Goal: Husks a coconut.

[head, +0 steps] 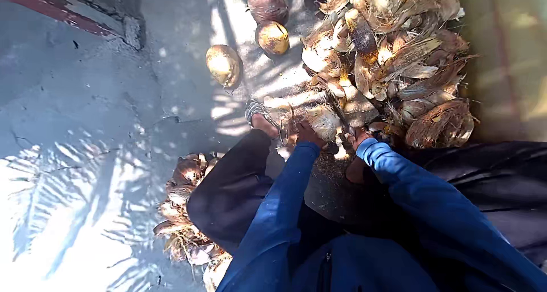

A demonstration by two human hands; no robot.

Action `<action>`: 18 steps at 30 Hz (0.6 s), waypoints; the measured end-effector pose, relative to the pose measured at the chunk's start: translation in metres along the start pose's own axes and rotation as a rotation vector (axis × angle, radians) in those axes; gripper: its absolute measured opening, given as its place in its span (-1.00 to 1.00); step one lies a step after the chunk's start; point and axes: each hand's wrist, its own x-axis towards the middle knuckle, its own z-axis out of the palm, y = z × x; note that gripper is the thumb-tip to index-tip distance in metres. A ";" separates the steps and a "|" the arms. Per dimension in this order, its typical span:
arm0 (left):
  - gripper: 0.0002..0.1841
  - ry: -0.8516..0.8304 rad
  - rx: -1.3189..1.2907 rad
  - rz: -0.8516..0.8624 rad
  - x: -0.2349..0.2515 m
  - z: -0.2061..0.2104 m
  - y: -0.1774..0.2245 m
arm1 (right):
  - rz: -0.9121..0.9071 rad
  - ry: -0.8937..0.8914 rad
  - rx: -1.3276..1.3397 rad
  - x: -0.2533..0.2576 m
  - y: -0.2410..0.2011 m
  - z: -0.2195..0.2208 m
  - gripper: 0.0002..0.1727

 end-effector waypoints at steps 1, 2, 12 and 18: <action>0.24 0.004 -0.006 -0.006 -0.001 0.004 0.001 | 0.042 -0.045 -0.011 -0.011 0.002 -0.008 -0.40; 0.24 0.022 -0.005 -0.008 -0.001 0.009 0.001 | 0.064 -0.042 -0.013 -0.020 0.001 -0.013 -0.40; 0.02 0.042 0.005 0.036 -0.018 0.025 -0.005 | 0.004 -0.076 -0.586 -0.121 -0.012 -0.038 -0.30; 0.10 0.014 0.060 0.014 -0.026 0.037 -0.005 | 0.153 -0.078 -0.377 -0.032 -0.017 -0.021 -0.27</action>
